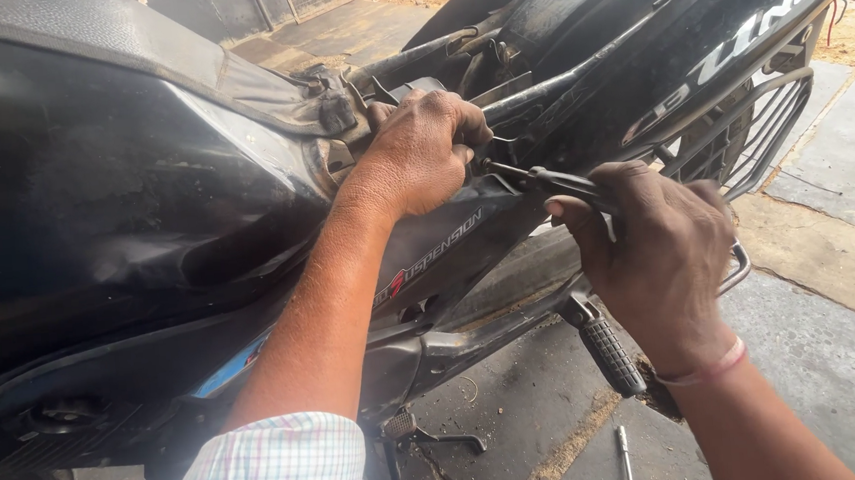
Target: Repairing or assembling the side panel and battery cover of a motorcycle using hand tools.
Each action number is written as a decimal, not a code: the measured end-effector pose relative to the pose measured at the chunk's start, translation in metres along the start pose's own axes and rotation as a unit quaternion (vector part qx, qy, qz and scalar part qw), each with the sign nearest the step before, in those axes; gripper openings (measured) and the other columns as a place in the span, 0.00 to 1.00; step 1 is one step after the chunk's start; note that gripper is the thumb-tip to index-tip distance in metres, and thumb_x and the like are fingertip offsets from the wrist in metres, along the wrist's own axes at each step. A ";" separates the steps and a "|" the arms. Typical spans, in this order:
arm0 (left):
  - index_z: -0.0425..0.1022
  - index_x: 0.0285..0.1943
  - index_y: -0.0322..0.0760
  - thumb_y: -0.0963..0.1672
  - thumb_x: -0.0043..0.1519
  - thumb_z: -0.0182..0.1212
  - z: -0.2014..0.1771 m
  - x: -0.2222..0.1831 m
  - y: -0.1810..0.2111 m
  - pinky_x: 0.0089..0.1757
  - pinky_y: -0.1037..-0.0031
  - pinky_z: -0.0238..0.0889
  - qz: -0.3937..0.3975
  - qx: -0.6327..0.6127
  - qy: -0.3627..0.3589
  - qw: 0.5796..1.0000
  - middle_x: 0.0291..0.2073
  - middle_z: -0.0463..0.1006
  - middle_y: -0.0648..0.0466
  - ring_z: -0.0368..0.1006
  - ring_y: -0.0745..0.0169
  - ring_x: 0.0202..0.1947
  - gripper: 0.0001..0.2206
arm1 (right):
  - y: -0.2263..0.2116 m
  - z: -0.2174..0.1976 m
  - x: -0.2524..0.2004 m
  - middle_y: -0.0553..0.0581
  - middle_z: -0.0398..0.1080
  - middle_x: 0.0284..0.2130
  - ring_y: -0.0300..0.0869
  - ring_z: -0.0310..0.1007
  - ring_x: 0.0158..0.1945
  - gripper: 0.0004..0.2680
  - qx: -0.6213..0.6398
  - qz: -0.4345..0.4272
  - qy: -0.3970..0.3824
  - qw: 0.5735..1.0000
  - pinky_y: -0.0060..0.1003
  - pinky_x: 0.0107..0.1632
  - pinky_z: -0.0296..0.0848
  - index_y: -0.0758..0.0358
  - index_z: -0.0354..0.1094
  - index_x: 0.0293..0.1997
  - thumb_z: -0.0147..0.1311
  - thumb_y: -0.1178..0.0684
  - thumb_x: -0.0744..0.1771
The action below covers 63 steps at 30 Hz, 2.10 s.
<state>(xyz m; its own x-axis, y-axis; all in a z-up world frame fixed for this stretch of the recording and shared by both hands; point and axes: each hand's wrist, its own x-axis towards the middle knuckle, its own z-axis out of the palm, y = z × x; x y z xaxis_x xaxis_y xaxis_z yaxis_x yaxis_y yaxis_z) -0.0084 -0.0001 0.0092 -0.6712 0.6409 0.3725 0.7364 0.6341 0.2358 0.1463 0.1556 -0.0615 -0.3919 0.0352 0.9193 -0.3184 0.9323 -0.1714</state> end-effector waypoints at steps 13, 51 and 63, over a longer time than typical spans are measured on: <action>0.85 0.46 0.47 0.40 0.54 0.65 -0.001 0.000 -0.007 0.62 0.46 0.34 0.014 -0.048 0.014 0.999 0.46 0.81 0.54 0.70 0.57 0.55 0.12 | -0.019 -0.008 0.007 0.54 0.70 0.27 0.46 0.69 0.32 0.12 -0.142 -0.033 -0.055 0.988 0.42 0.44 0.56 0.63 0.71 0.40 0.57 0.43 0.69; 0.86 0.39 0.53 0.37 0.53 0.58 -0.005 0.002 -0.011 0.65 0.54 0.46 -0.009 -0.051 -0.026 0.998 0.44 0.84 0.54 0.74 0.58 0.57 0.15 | -0.059 -0.016 0.031 0.55 0.67 0.26 0.47 0.68 0.34 0.10 -0.248 0.056 -0.165 0.953 0.40 0.47 0.57 0.60 0.68 0.41 0.50 0.45 0.69; 0.86 0.41 0.52 0.38 0.54 0.60 -0.002 0.000 -0.010 0.66 0.51 0.43 -0.004 -0.059 -0.021 0.998 0.45 0.83 0.55 0.73 0.59 0.57 0.14 | -0.046 -0.012 0.019 0.60 0.73 0.29 0.48 0.70 0.34 0.09 -0.146 0.026 -0.098 0.984 0.45 0.43 0.60 0.65 0.69 0.40 0.59 0.48 0.67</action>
<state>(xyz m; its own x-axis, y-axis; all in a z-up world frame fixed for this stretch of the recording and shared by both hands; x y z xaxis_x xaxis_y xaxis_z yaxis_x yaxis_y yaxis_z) -0.0158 -0.0078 0.0087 -0.6784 0.6546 0.3336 0.7341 0.5858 0.3435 0.1643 0.1177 -0.0317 -0.5692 0.0427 0.8211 -0.0432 0.9957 -0.0817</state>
